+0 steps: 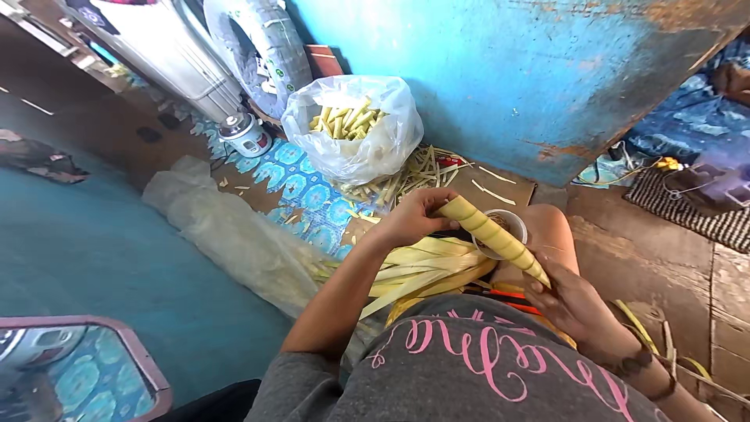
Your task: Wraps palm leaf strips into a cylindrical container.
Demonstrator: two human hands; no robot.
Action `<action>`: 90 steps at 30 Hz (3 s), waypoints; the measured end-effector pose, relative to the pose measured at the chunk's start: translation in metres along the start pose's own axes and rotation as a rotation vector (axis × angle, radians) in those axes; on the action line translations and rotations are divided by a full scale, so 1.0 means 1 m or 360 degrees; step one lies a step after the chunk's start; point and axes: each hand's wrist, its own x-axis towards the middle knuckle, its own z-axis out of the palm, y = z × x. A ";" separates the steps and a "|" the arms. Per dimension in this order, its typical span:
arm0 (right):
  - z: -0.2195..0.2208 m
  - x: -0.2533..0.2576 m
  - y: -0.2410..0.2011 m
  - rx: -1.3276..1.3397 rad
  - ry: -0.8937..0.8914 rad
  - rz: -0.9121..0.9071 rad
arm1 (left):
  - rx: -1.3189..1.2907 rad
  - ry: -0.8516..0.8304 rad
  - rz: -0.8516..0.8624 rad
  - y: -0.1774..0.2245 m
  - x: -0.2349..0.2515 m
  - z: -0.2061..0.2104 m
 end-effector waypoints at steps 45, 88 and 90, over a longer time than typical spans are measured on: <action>-0.012 -0.003 0.015 -0.1099 -0.0045 -0.0812 | -0.0304 0.0210 -0.0126 -0.010 0.003 -0.004; -0.015 0.160 0.067 -0.2714 -0.0359 0.0119 | -0.1127 0.0504 0.0097 -0.080 -0.059 -0.008; -0.020 0.153 0.052 -0.2439 -0.0346 0.0029 | -0.1210 0.0488 0.0131 -0.073 -0.056 -0.005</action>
